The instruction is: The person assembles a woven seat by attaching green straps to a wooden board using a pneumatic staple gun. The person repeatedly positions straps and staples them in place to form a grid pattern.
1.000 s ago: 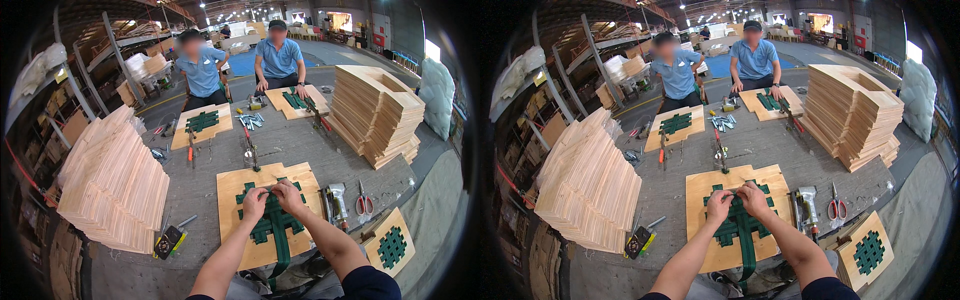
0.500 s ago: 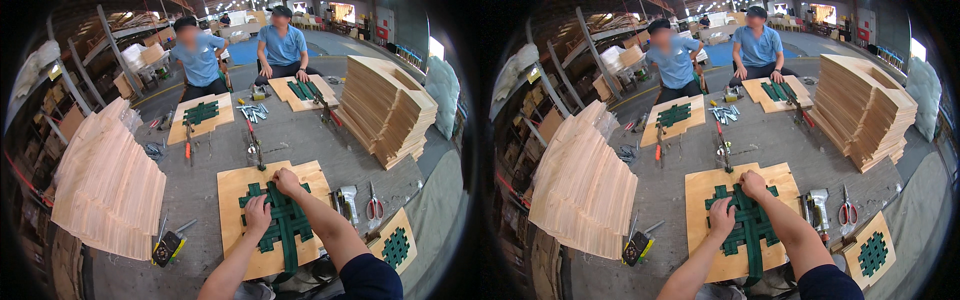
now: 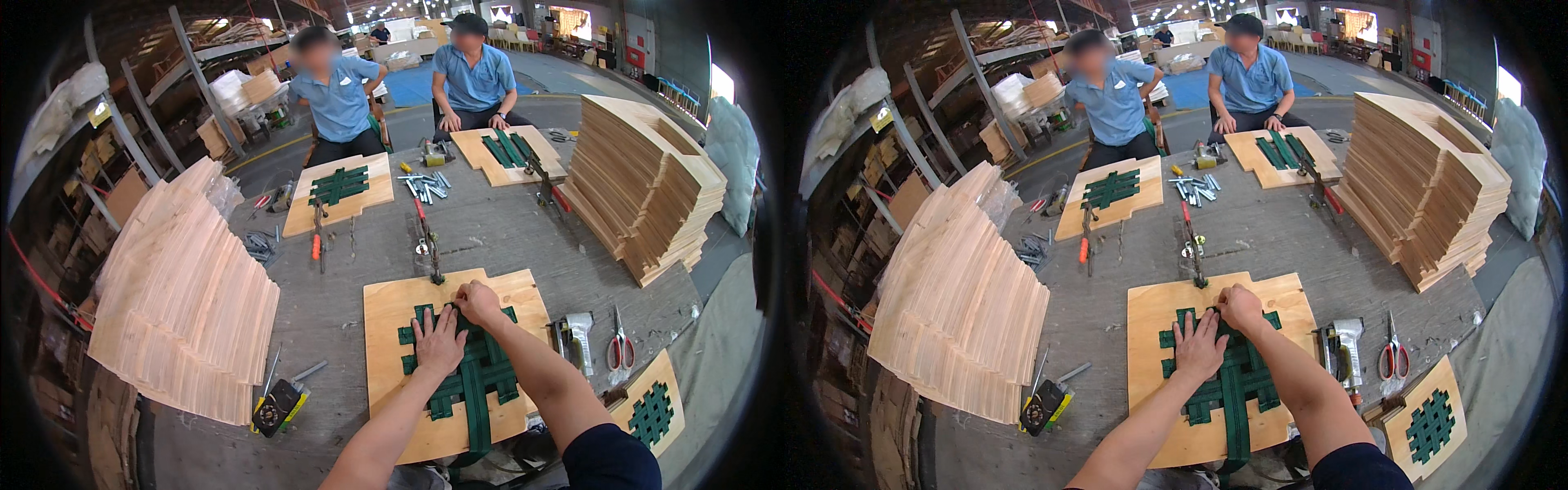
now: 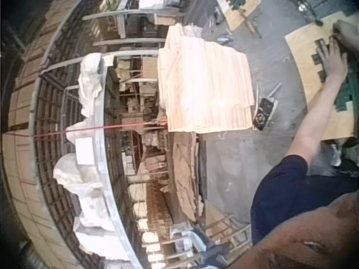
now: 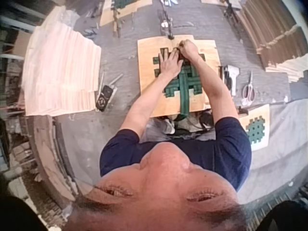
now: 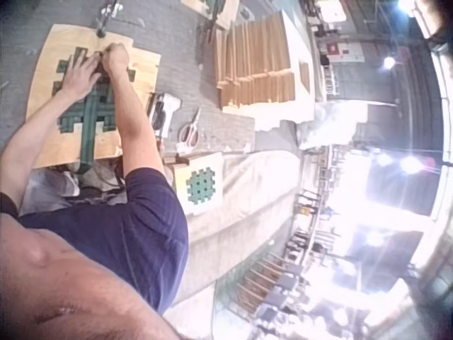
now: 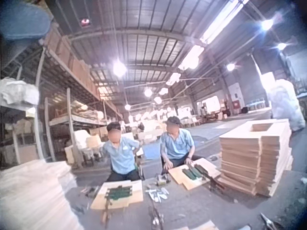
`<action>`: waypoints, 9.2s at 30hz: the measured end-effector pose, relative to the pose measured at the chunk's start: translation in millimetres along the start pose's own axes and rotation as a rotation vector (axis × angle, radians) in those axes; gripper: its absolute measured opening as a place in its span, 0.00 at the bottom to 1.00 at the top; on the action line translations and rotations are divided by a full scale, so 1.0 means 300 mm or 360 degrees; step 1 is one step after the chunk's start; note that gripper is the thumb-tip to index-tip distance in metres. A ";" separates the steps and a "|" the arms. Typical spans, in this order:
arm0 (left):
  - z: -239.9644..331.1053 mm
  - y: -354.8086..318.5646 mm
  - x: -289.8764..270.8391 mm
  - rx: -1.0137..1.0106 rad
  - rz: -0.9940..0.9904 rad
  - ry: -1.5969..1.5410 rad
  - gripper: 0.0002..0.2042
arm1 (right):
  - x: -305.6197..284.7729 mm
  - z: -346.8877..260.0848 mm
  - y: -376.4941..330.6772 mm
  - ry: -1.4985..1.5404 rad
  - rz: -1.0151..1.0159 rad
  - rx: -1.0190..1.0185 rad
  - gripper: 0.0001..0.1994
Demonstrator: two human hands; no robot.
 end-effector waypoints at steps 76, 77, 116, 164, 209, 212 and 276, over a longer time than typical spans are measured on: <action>0.000 -0.004 -0.017 -0.0085 -0.0113 0.0059 0.27 | -0.442 0.721 -0.738 0.0102 0.0191 0.0904 0.24; 0.006 0.000 -0.017 -0.0074 -0.0107 0.0043 0.28 | -0.440 0.728 -0.725 0.0014 0.0171 0.0940 0.24; -0.083 -0.008 -0.021 -0.0113 -0.0029 -0.0165 0.29 | -0.115 -0.125 -0.158 0.1020 -0.0273 0.0640 0.17; -0.150 -0.030 -0.064 -0.0040 0.0657 -0.0600 0.11 | -0.087 -0.139 -0.155 0.0731 -0.0213 0.0502 0.14; 0.127 -1.249 0.095 -0.1025 -0.0336 -0.2148 0.18 | -0.541 0.918 -0.831 0.0635 0.0248 0.0622 0.22; 0.117 -1.264 0.106 -0.1073 -0.0319 -0.2201 0.18 | -0.493 0.778 -0.912 0.0422 0.0357 0.0430 0.19; -1.050 -2.334 0.042 -0.1541 0.1265 -0.3211 0.27 | 0.664 -1.244 -1.530 0.0068 -0.0929 -0.1710 0.16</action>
Point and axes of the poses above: each hand's wrist, its own y-axis towards the middle knuckle, its own x-axis out of the palm, z = x × y, the point moved 8 cm from there along y, towards the middle knuckle, and after that the axes turned 4 degrees about -y, right-handed, at the moved point
